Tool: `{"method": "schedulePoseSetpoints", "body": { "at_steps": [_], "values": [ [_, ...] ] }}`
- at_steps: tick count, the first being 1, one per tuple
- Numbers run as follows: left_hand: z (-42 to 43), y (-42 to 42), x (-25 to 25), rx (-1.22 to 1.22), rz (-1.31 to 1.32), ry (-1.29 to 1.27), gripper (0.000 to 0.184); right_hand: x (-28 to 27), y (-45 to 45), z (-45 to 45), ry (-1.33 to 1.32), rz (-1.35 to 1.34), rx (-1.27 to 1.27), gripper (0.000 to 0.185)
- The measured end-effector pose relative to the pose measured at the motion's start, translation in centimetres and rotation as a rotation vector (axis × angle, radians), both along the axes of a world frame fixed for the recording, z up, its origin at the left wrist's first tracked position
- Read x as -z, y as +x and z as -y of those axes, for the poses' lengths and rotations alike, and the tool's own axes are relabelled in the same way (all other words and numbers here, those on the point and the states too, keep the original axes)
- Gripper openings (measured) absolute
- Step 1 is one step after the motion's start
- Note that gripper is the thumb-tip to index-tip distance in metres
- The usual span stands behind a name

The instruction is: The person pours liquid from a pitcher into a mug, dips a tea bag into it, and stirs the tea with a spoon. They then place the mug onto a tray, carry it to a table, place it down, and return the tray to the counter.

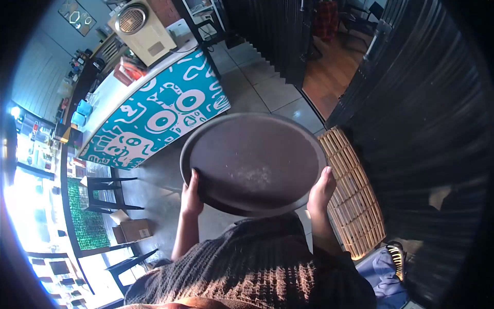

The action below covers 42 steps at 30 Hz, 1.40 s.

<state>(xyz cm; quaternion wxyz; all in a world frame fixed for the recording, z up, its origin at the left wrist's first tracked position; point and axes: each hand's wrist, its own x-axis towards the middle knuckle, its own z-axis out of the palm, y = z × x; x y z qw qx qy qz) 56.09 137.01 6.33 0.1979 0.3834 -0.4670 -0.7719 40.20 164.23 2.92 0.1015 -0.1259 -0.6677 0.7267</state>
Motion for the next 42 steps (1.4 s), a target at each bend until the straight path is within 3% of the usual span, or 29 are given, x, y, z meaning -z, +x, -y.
{"method": "schedulePoseSetpoints", "body": {
  "at_steps": [6,8,10,14,16,20,26,28,32,34,37,38,42],
  "values": [
    [4.0,-12.4,-3.4,0.069,-0.063,-0.14,0.043,-2.0,-12.5,3.2,-0.161,-0.079,-0.068,0.065],
    [5.1,-15.1,-2.8,0.052,-0.095,-0.152,0.043,-3.3,-15.4,4.1,-0.14,-0.128,-0.053,0.065],
    [6.4,-17.9,-1.5,0.096,-0.216,-0.091,0.059,-3.3,-18.3,5.1,-0.133,-0.166,-0.065,0.064],
    [9.9,-24.0,0.5,0.143,-0.17,-0.115,0.057,-3.2,-23.2,8.3,-0.11,-0.269,0.004,0.06],
    [12.3,-28.1,0.9,0.179,-0.172,-0.117,0.056,-4.3,-26.1,11.3,-0.162,-0.32,0.129,0.048],
    [17.1,-38.4,0.7,0.19,-0.303,-0.033,0.045,-3.2,-31.6,13.9,-0.111,-0.315,0.018,0.062],
    [25.7,-55.0,-2.7,0.475,-0.215,-0.122,0.045,-7.0,-41.0,23.1,-0.215,-0.335,0.257,0.065],
    [28.3,-59.2,-4.5,0.522,-0.308,-0.092,0.043,-8.4,-44.2,26.2,-0.249,-0.329,0.386,0.067],
    [33.8,-65.4,-4.4,0.478,-0.411,-0.115,0.04,-6.7,-50.7,30.4,-0.316,-0.423,0.394,0.066],
    [36.1,-67.6,-3.1,0.405,-0.439,-0.081,0.035,-6.9,-53.4,33.5,-0.312,-0.42,0.365,0.064],
    [39.8,-70.5,0.3,0.306,-0.501,-0.068,0.027,-2.8,-59.2,35.2,-0.203,-0.523,0.428,0.059],
    [41.1,-71.7,0.9,0.304,-0.546,-0.08,0.027,-1.8,-61.3,36.2,-0.208,-0.509,0.41,0.059],
    [45.9,-78.0,2.4,0.23,-0.684,-0.415,0.029,-0.6,-69.7,40.3,-0.153,-0.723,-0.2,0.033]
  ]
}}
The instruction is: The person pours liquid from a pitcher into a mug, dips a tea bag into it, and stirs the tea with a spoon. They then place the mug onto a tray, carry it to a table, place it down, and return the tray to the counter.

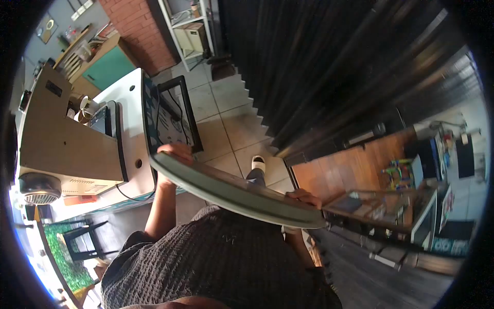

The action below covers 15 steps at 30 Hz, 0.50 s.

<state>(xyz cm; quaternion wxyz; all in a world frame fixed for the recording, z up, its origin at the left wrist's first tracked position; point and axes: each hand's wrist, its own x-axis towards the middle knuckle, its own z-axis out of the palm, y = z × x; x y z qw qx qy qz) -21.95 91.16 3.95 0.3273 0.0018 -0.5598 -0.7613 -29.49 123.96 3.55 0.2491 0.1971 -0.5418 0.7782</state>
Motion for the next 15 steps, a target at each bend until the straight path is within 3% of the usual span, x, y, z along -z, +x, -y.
{"method": "schedulePoseSetpoints", "body": {
  "at_steps": [1,2,4,6,8,9,12,13,15],
  "values": [
    [1.3,-1.2,-0.2,-0.024,0.033,0.048,0.03,-0.2,-2.3,1.2,0.077,0.009,-0.21,0.035],
    [2.2,-2.7,-1.8,-0.125,0.004,-0.097,0.03,-0.3,-4.9,2.5,0.149,0.008,-0.421,0.037],
    [4.8,-4.9,-1.9,-0.264,-0.031,-0.027,0.034,-0.1,-9.5,5.0,0.168,0.022,-0.525,0.04],
    [7.8,-6.3,-2.2,-0.531,0.157,-0.193,0.037,-0.8,-13.7,7.1,0.189,0.041,-0.615,0.047],
    [9.0,-8.4,-3.9,-0.545,-0.023,-0.236,0.037,-2.1,-17.8,9.1,0.228,0.05,-0.732,0.068],
    [9.4,-9.5,-4.6,-0.534,-0.007,-0.2,0.037,-1.5,-20.2,9.2,0.395,0.006,-0.788,0.086],
    [10.9,-12.3,-4.7,-0.549,0.066,-0.108,0.037,-1.6,-24.6,11.2,0.267,0.107,-1.01,0.081],
    [11.1,-13.2,-4.6,-0.627,0.15,-0.122,0.036,-1.7,-25.7,10.8,0.315,0.255,-1.07,0.084],
    [11.8,-15.7,-4.1,-0.656,0.207,-0.077,0.034,-0.8,-27.9,11.3,0.318,0.241,-1.122,0.085]
  ]
}}
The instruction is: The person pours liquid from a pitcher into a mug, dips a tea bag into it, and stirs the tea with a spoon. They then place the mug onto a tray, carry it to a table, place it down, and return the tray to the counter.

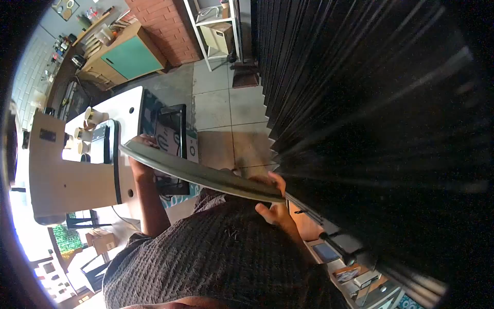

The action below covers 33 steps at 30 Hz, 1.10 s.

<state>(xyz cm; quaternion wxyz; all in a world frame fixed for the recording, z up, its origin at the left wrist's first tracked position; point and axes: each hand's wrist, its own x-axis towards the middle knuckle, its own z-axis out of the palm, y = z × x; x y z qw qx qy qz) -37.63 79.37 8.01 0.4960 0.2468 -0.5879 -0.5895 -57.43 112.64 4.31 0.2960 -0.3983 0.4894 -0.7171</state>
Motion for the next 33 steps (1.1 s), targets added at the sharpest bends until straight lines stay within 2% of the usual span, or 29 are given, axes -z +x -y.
{"method": "schedulePoseSetpoints", "body": {
  "at_steps": [3,4,5,7,9,11,12,13,15,17,19,20,23,25,27,28,31,33],
  "values": [
    [2.8,-4.6,1.5,0.101,0.011,0.017,0.033,5.2,-3.1,0.8,-0.031,0.09,-0.08,0.091],
    [4.5,-5.3,3.2,0.12,0.007,0.149,0.023,7.8,-4.4,0.9,0.015,0.037,-0.094,0.092],
    [5.8,-6.6,3.7,0.183,-0.046,0.197,0.019,8.2,-5.3,1.8,0.045,0.031,-0.09,0.092],
    [8.8,-9.1,4.6,0.147,-0.002,0.207,0.016,8.9,-7.4,3.7,0.105,0.07,-0.083,0.091],
    [12.0,-11.5,6.3,0.096,-0.117,0.269,0.017,7.6,-9.2,6.8,0.157,0.114,-0.074,0.09],
    [16.5,-13.4,8.8,0.359,-0.255,0.28,0.021,5.7,-11.3,10.9,0.212,0.179,-0.047,0.089],
    [17.8,-14.8,8.3,0.268,-0.146,0.284,0.028,4.6,-12.5,13.2,0.235,0.233,-0.026,0.088],
    [19.4,-16.4,7.5,0.27,-0.166,0.281,0.028,3.6,-13.6,15.4,0.256,0.286,-0.014,0.088],
    [21.8,-19.1,4.5,0.06,-0.073,0.352,0.018,2.9,-16.0,19.7,0.3,0.251,-0.073,0.087],
    [25.5,-21.0,2.9,0.012,-0.077,0.353,0.02,5.2,-20.2,22.9,0.412,-0.206,-0.345,0.08],
    [29.6,-22.3,2.0,0.015,-0.174,0.309,0.021,6.8,-20.3,26.6,0.147,-0.076,-0.015,0.078],
    [31.8,-23.2,1.5,-0.001,-0.173,0.301,0.021,5.7,-22.2,28.7,0.193,-0.181,-0.103,0.072],
    [36.9,-23.3,0.4,0.19,-0.154,0.057,0.022,4.6,-23.9,34.2,0.133,-0.108,-0.167,0.074],
    [38.3,-22.7,-0.3,0.089,-0.134,0.034,0.022,4.5,-24.8,36.8,0.099,-0.104,-0.17,0.076],
    [39.3,-21.7,-0.3,0.107,-0.051,0.025,0.032,4.2,-27.0,39.1,0.218,-0.047,-0.203,0.075],
    [39.1,-21.4,-0.8,0.076,-0.062,0.075,0.026,2.5,-27.3,41.0,0.223,-0.04,-0.198,0.076],
    [39.3,-21.3,-1.3,-0.039,-0.101,0.109,0.019,3.3,-30.1,45.2,0.26,0.002,-0.236,0.076],
    [40.2,-21.8,-1.2,-0.136,-0.098,0.131,0.02,3.4,-31.7,48.8,0.241,0.021,-0.24,0.069]
  ]
}}
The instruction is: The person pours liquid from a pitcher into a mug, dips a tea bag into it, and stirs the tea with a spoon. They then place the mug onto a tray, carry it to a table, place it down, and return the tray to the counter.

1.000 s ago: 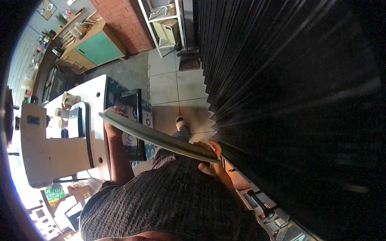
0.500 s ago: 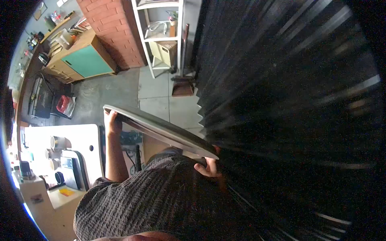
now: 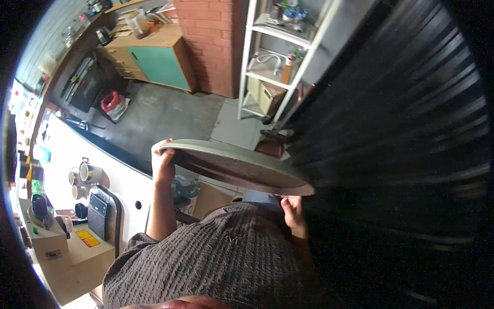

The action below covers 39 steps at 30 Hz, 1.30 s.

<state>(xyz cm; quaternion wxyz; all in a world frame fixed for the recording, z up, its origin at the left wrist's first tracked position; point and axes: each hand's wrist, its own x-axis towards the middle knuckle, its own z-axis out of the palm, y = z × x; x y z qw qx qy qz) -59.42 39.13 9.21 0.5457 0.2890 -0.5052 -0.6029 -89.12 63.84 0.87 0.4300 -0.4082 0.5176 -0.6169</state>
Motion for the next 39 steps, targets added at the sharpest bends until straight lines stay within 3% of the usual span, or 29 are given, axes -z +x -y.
{"method": "schedulePoseSetpoints", "body": {
  "at_steps": [4,6,8,10,14,16,18,20,22,24,27,29,32,34,36,39],
  "values": [
    [2.9,-1.8,-1.0,-0.065,0.002,0.022,0.02,3.4,-4.1,7.4,-0.009,0.076,0.027,0.069],
    [4.8,-2.9,-1.8,-0.167,0.013,0.031,0.019,2.7,-5.6,11.2,-0.185,0.129,-0.094,0.075],
    [6.9,-4.0,-2.3,-0.211,0.032,-0.004,0.019,3.4,-7.6,14.1,-0.168,0.066,-0.138,0.088],
    [9.1,-5.6,-3.2,-0.256,0.044,-0.036,0.019,5.4,-9.5,16.9,-0.157,0.107,-0.089,0.085],
    [12.6,-7.6,-3.4,-0.253,0.141,-0.02,0.024,5.1,-11.8,22.1,-0.073,0.005,-0.029,0.081],
    [14.0,-8.6,-3.0,-0.363,0.183,-0.031,0.027,4.4,-12.2,24.8,-0.038,0.058,0.028,0.078],
    [15.3,-7.6,-1.5,-0.343,0.2,-0.007,0.034,8.7,-14.9,26.4,0.069,-0.088,-0.178,0.075],
    [16.1,-7.5,-1.0,-0.506,0.136,0.08,0.043,9.6,-15.0,28.7,0.043,-0.148,-0.161,0.073],
    [17.0,-6.5,-1.5,-0.506,0.105,0.124,0.051,10.6,-14.9,30.8,0.06,-0.266,-0.097,0.063],
    [18.3,-3.6,0.3,-0.546,0.143,0.124,0.064,9.6,-13.5,33.7,0.078,-0.363,-0.047,0.059],
    [20.7,-0.1,1.4,-0.628,0.053,0.204,0.067,4.7,-8.7,40.9,0.302,-0.557,-0.289,0.045],
    [23.1,0.9,0.5,-0.727,-0.048,0.24,0.064,0.1,-3.1,45.8,0.09,-0.185,-0.192,0.025],
    [27.2,4.7,1.5,-0.823,-0.181,0.333,0.063,0.2,1.8,51.4,0.128,-0.198,-0.302,0.017],
    [30.8,7.6,3.1,-0.896,-0.22,0.41,0.066,0.3,4.9,55.7,0.102,-0.296,-0.304,0.02],
    [33.9,10.2,2.7,-0.923,-0.224,0.442,0.066,-1.0,7.9,60.2,0.267,-0.373,-0.34,0.023],
    [38.6,14.6,2.7,-0.896,-0.281,0.509,0.064,-2.2,11.8,66.2,0.188,-0.51,-0.392,0.026]
  ]
}}
